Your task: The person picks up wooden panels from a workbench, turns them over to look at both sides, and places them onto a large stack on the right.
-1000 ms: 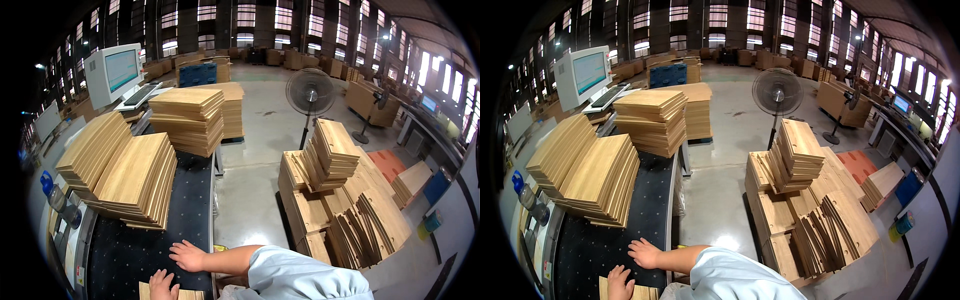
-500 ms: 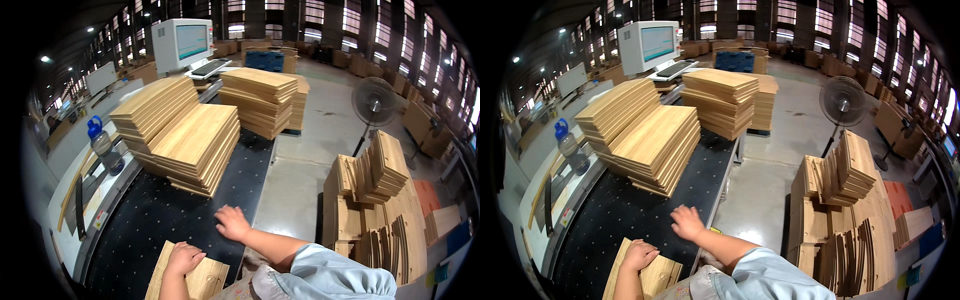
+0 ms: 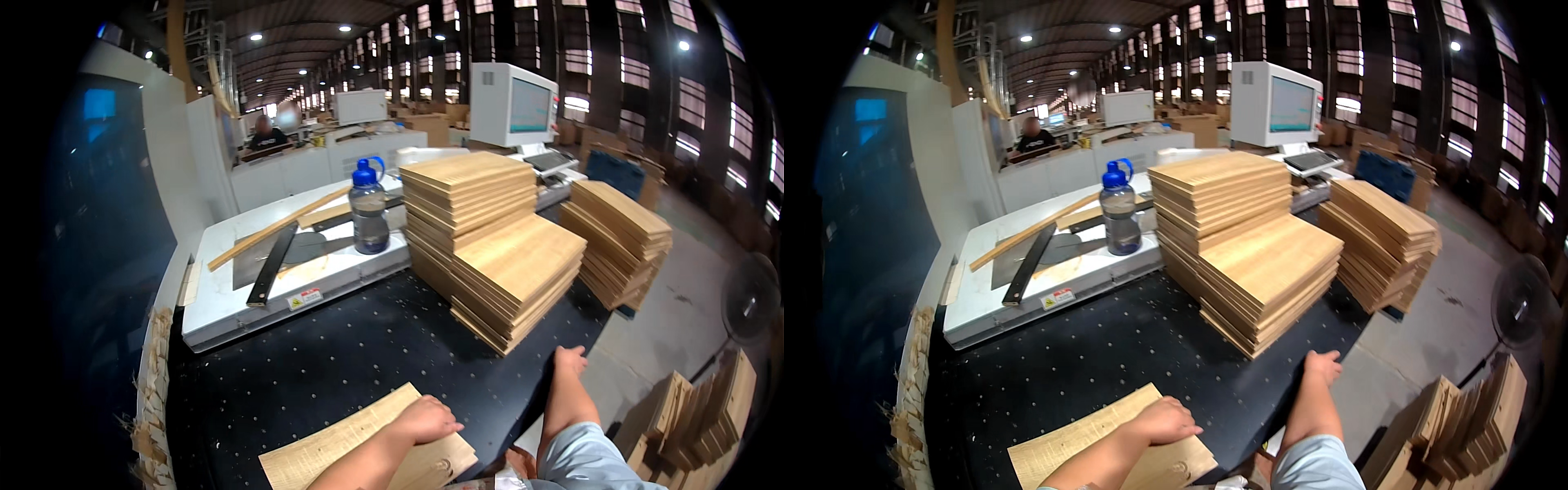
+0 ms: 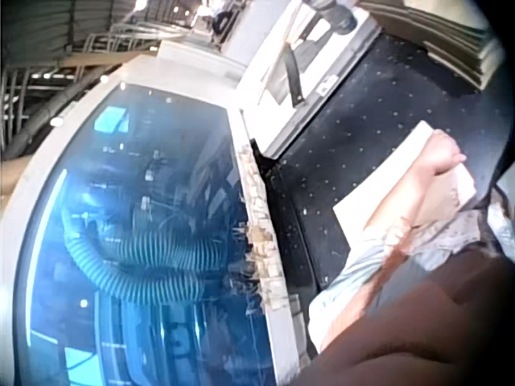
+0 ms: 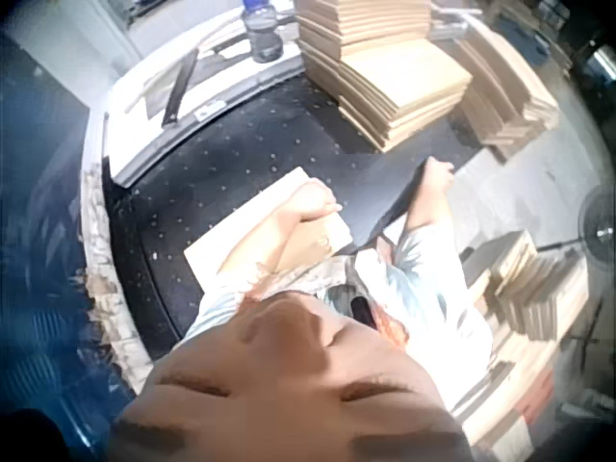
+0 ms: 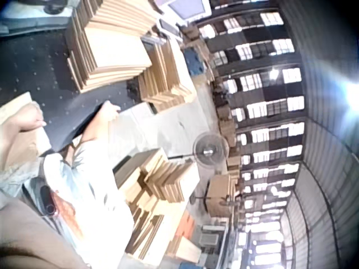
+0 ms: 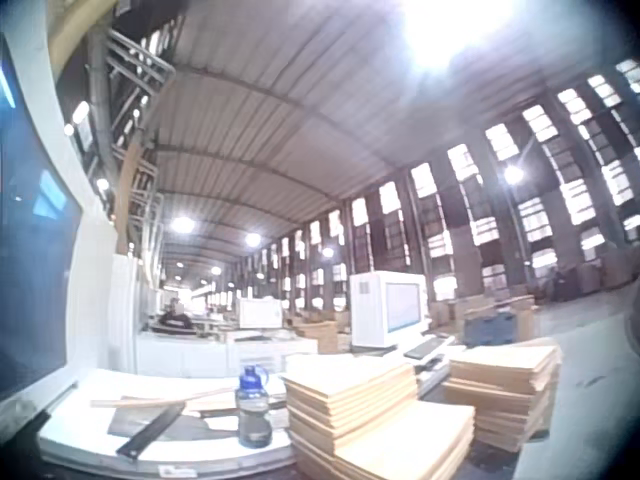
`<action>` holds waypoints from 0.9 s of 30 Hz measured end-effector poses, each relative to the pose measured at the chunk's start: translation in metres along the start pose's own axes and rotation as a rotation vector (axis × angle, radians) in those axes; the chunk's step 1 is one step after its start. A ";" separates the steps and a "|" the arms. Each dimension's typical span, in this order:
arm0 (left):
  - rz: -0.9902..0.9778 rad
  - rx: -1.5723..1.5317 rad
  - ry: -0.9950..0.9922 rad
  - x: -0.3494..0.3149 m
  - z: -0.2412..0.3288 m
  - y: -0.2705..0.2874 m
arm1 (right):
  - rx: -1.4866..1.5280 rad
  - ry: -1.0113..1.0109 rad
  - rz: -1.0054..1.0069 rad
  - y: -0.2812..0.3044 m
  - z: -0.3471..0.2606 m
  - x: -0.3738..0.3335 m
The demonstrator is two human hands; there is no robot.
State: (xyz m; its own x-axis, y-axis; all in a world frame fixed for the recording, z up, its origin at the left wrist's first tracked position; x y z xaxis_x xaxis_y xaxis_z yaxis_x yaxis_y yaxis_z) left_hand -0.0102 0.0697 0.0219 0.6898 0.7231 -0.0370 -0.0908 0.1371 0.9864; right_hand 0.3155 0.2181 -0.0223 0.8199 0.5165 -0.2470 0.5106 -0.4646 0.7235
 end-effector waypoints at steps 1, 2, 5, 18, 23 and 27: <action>-0.023 -0.007 -0.017 0.001 0.001 -0.002 | -0.052 0.019 0.068 -0.001 0.001 0.004; -0.046 -0.011 -0.035 0.001 0.001 -0.006 | -0.100 0.037 0.135 -0.001 -0.002 0.010; -0.117 -0.037 -0.040 -0.006 -0.001 0.000 | -0.140 0.122 0.155 -0.006 -0.006 0.013; -0.035 -0.197 -0.115 -0.008 -0.008 -0.002 | -0.303 0.106 0.160 -0.011 -0.008 0.027; -0.048 -0.193 -0.102 -0.009 -0.009 -0.001 | -0.327 0.100 0.156 -0.011 -0.012 0.021; -0.068 -0.176 -0.106 -0.008 -0.010 0.001 | -0.316 0.093 0.166 -0.011 -0.013 0.022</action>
State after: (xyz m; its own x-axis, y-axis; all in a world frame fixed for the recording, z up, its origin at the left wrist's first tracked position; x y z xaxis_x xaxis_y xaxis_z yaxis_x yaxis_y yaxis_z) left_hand -0.0229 0.0702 0.0216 0.7697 0.6338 -0.0766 -0.1588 0.3063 0.9386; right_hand 0.3242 0.2436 -0.0278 0.8505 0.5226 -0.0604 0.2556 -0.3101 0.9157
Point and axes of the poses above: each hand's wrist, its own x-axis towards the middle knuckle, its own y-axis out of the back of the hand, z = x × y, the point moved 4 cm from there along x, towards the middle knuckle, and after that the axes turned 8 degrees about x, right-handed, at the moved point
